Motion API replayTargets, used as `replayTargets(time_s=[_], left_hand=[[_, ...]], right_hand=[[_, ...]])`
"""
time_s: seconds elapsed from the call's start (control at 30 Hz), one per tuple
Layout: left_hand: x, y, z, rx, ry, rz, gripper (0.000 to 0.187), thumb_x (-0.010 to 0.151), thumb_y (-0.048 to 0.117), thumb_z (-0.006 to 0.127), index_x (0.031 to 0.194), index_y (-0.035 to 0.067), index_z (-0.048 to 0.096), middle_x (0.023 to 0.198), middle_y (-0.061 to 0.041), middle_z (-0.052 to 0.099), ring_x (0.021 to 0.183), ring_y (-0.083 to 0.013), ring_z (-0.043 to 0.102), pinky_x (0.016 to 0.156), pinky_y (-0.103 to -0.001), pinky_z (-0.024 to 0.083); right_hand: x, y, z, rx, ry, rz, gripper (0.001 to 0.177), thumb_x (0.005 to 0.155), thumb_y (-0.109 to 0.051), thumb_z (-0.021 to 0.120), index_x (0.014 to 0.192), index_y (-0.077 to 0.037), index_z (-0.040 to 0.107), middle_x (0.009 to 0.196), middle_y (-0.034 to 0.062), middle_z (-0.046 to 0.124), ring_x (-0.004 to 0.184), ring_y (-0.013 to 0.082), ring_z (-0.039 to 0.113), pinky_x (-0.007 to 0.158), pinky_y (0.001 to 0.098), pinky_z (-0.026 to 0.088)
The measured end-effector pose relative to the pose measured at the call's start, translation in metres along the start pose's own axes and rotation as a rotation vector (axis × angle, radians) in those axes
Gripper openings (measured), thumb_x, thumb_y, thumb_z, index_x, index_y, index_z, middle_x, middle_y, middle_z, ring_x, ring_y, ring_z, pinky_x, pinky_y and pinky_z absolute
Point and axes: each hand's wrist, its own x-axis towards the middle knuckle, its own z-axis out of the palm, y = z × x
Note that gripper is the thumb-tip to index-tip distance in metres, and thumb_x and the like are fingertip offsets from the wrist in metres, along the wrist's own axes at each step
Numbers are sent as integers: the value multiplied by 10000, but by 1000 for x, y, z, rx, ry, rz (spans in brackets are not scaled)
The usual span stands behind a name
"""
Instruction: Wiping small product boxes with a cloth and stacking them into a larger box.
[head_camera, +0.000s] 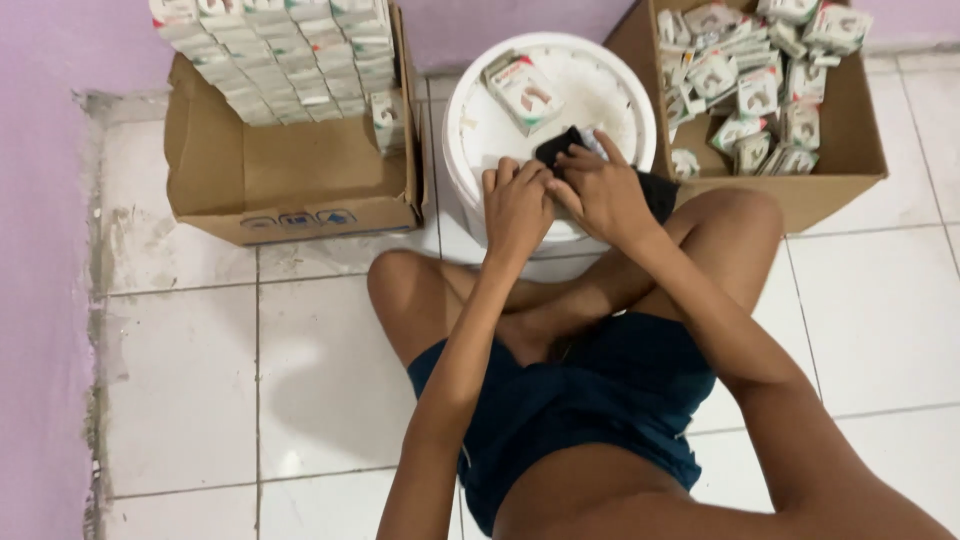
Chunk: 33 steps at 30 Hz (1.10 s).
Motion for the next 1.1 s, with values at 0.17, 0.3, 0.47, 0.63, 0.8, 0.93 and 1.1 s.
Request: replayTargets(time_s=[0.17,0.3,0.47,0.63,0.8,0.93,1.1], left_hand=[[-4,-2,7,-20,8,-15,202,907,156,568,1008,145,742,1154,-6,686,1093,-211,496,908,-372,334],[-2,6,-8,-2,-14,-14,199,901,135,560,1001,134,733,1253,-61,682,1120,-251,519,901,-389,349],[-5,5,0,-7,-23,-43,269,916,114,519,1101,154,711,1169,-37,685,1071,-222,522,888,-384,340],[-6,4,-1,34,30,-31,312,915,73,530,1149,131,728,1123,-32,702,1037,-208,508,859,-370,338],[-1,2,1,56,71,-38,247,907,91,567,1078,154,734,1020,-9,706,993,-204,500,829,-368,345],[-1,0,-5,55,41,-8,216,918,92,572,1050,144,735,1002,-10,695,973,-205,479,826,-363,335],[1,-8,-3,107,38,52,173,949,151,548,1018,194,701,946,25,656,961,-197,466,804,-363,322]], right_hand=[[-6,13,17,85,80,-51,423,1095,-362,532,923,-46,754,1185,112,749,1206,267,679,1216,454,326],[-5,13,10,232,158,-70,287,1030,-247,549,1152,-14,663,1322,171,642,1292,327,600,1224,524,304],[-3,2,-3,228,28,-37,383,1027,-209,474,1319,4,602,1366,218,640,1352,318,574,1269,528,174],[0,-4,-1,169,-16,-7,463,1028,-245,486,1370,24,645,1476,209,589,1419,288,516,1274,508,109],[-4,-17,-8,77,-20,11,410,1022,-240,526,1267,33,709,1344,235,671,1314,297,617,1280,489,177],[-2,-11,2,75,-16,19,389,1026,-265,523,1205,1,743,1298,202,704,1246,283,665,1271,497,192],[5,-10,9,73,12,23,451,1051,-282,473,1310,17,691,1403,207,645,1326,287,608,1268,486,179]])
